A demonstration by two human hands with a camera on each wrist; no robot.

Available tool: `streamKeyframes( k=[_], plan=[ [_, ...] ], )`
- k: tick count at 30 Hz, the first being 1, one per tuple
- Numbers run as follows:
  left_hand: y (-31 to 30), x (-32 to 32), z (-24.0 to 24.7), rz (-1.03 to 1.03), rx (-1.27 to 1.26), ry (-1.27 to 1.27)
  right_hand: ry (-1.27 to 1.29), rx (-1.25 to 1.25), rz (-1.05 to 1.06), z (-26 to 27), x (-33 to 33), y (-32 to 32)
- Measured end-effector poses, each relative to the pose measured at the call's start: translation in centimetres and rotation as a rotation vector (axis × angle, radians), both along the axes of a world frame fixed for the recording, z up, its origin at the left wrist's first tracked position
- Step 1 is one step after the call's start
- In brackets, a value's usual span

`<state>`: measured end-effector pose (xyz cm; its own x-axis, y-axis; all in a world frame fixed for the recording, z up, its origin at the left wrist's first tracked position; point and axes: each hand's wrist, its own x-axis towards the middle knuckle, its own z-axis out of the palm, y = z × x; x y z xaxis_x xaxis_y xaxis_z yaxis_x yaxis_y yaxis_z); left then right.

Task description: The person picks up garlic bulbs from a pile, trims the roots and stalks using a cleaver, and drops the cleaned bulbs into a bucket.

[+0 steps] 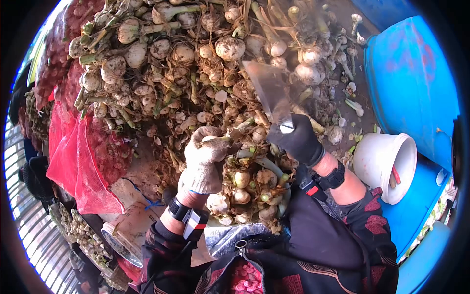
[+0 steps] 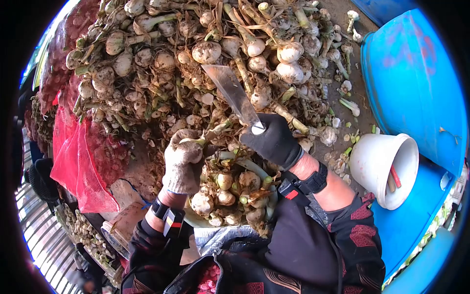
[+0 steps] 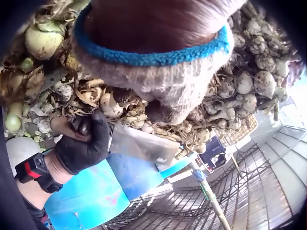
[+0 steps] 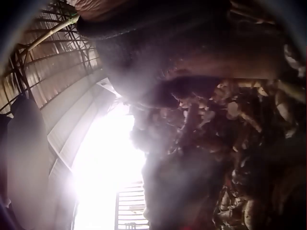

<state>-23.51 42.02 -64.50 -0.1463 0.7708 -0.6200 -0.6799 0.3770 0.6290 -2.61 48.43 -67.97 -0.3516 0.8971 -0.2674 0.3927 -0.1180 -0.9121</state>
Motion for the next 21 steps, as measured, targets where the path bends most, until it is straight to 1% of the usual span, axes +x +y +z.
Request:
streamKeyframes(
  k=[2, 3, 4, 5, 6, 8, 9, 10, 12, 13, 14, 15, 16, 17, 18, 20, 21],
  plan=[
    [0.4, 0.2, -0.3, -0.024, -0.017, 0.05, 0.212, -0.016, -0.016, 0.9, -0.2, -0.2],
    [0.4, 0.3, 0.0, 0.032, 0.052, -0.023, 0.12, 0.392, 0.037, -0.7, -1.3, -0.5],
    [0.6, 0.4, 0.6, 0.084, 0.125, -0.094, -0.155, -0.03, 0.3, -0.6, -0.6, -0.3],
    [1.5, 0.8, 2.4, 0.131, 0.202, -0.228, -0.252, 0.008, 0.419, -1.6, -0.4, -0.9],
    [0.8, -0.8, 3.9, -0.067, 0.106, -0.122, -0.348, 0.041, 0.542, -2.3, -0.3, -1.5],
    [0.7, -4.4, 3.0, -0.821, 0.53, 0.051, -0.16, -0.157, 0.392, -2.5, 1.2, -2.3],
    [1.6, -4.9, 3.6, -1.116, 0.54, 0.014, -0.205, -0.119, 0.389, -2.3, 1.7, -1.7],
    [1.4, -6.1, 2.4, -1.312, 0.56, 0.249, -0.202, -0.117, 0.387, -2.1, 1.9, -1.0],
    [2.0, -7.2, 1.7, -1.114, 0.305, 0.269, -0.105, -0.102, 0.111, -1.8, 2.2, -0.4],
    [3.0, -6.8, 0.5, -1.037, 0.267, 0.533, -0.032, -0.06, 0.072, -3.8, 2.5, -0.7],
    [4.5, -5.9, -1.4, -0.949, 0.063, 0.679, -0.037, -0.052, 0.071, -3.7, 2.6, -0.3],
    [5.8, -5.3, -3.7, -0.945, -0.033, 0.785, -0.106, -0.097, 0.108, -3.7, 2.6, -0.2],
    [6.9, -4.9, -7.2, -1.049, -0.141, 0.996, -0.178, -0.146, 0.145, -3.6, 2.7, -0.1],
    [7.8, -3.7, -7.9, -1.132, -0.172, 1.109, -0.114, -0.166, 0.167, -2.9, 2.4, -0.1],
    [8.4, -2.5, -9.5, -1.248, -0.225, 1.246, -0.12, -0.167, 0.17, -2.5, 2.3, -0.2],
    [9.2, -2.2, -11.1, -1.231, -0.266, 1.186, -0.079, -0.071, 0.134, -2.2, 2.2, -0.4],
    [9.1, -2.5, -11.4, -1.115, -0.226, 1.039, -0.089, -0.048, 0.145, -2.4, 2.4, -0.5]
  ],
)
